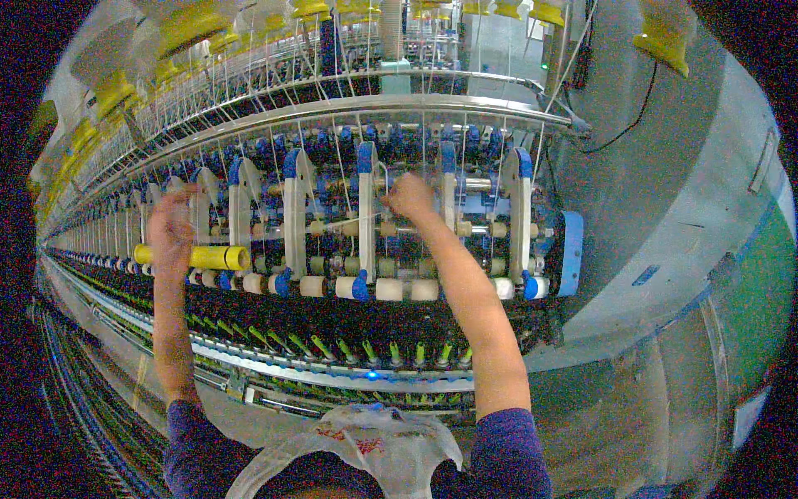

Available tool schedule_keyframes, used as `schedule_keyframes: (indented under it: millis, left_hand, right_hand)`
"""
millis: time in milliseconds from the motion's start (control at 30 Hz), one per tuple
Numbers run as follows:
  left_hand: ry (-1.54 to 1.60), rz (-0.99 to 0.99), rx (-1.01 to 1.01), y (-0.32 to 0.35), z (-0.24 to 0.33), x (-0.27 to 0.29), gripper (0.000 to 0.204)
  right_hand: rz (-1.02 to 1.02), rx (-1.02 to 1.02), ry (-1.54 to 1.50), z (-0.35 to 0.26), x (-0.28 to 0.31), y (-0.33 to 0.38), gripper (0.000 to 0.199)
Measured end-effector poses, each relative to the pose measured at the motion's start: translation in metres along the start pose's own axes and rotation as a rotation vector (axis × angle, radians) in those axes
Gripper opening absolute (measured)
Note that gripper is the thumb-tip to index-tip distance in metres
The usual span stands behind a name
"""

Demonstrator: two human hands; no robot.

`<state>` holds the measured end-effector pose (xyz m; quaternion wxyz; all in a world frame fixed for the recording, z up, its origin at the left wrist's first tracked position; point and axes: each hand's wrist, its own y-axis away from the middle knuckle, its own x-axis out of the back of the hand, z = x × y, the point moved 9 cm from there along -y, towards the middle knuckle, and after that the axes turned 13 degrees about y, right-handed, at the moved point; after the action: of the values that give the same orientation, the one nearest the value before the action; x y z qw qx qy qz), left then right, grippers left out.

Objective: The person threads white yarn through a textile machine, replacing empty yellow bobbins with full ones and guiding the thread through multiple guides and rollers. The person also removes and carries away several empty yellow bobbins and continues threading additional spindles along the machine.

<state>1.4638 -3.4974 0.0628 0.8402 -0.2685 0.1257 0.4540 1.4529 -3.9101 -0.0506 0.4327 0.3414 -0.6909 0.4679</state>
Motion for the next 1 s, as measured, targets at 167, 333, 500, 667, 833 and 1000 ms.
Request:
schedule_keyframes:
  millis: [167, 333, 500, 667, 833, 1000]
  left_hand:
    - [-1.283, -0.718, 0.630, 0.025, -0.116, -0.047, 0.026]
    - [-0.069, -0.357, -0.060, -0.031, -0.113, -0.106, 0.027]
    - [-1.470, -0.458, -0.397, -0.018, -0.183, -0.152, 0.025]
    - [-0.833, -0.652, -0.590, 0.004, -0.179, -0.182, 0.017]
    - [0.136, -0.282, 0.453, 0.063, -0.257, -0.088, 0.035]
    - [-0.786, -1.030, 1.054, 0.311, -0.351, 0.009, 0.033]
  right_hand:
    - [-0.098, -0.020, -0.073, 0.000, -0.005, 0.001, 0.030]
    - [-0.109, 0.017, -0.115, -0.002, -0.004, 0.001, 0.030]
    - [-0.126, 0.124, -0.130, -0.005, -0.016, 0.003, 0.020]
    - [-0.040, 0.262, -0.228, -0.011, -0.012, 0.010, 0.024]
    - [-0.102, 0.301, -0.207, -0.018, -0.007, 0.018, 0.027]
    - [-0.121, 0.305, -0.118, -0.020, 0.000, 0.020, 0.027]
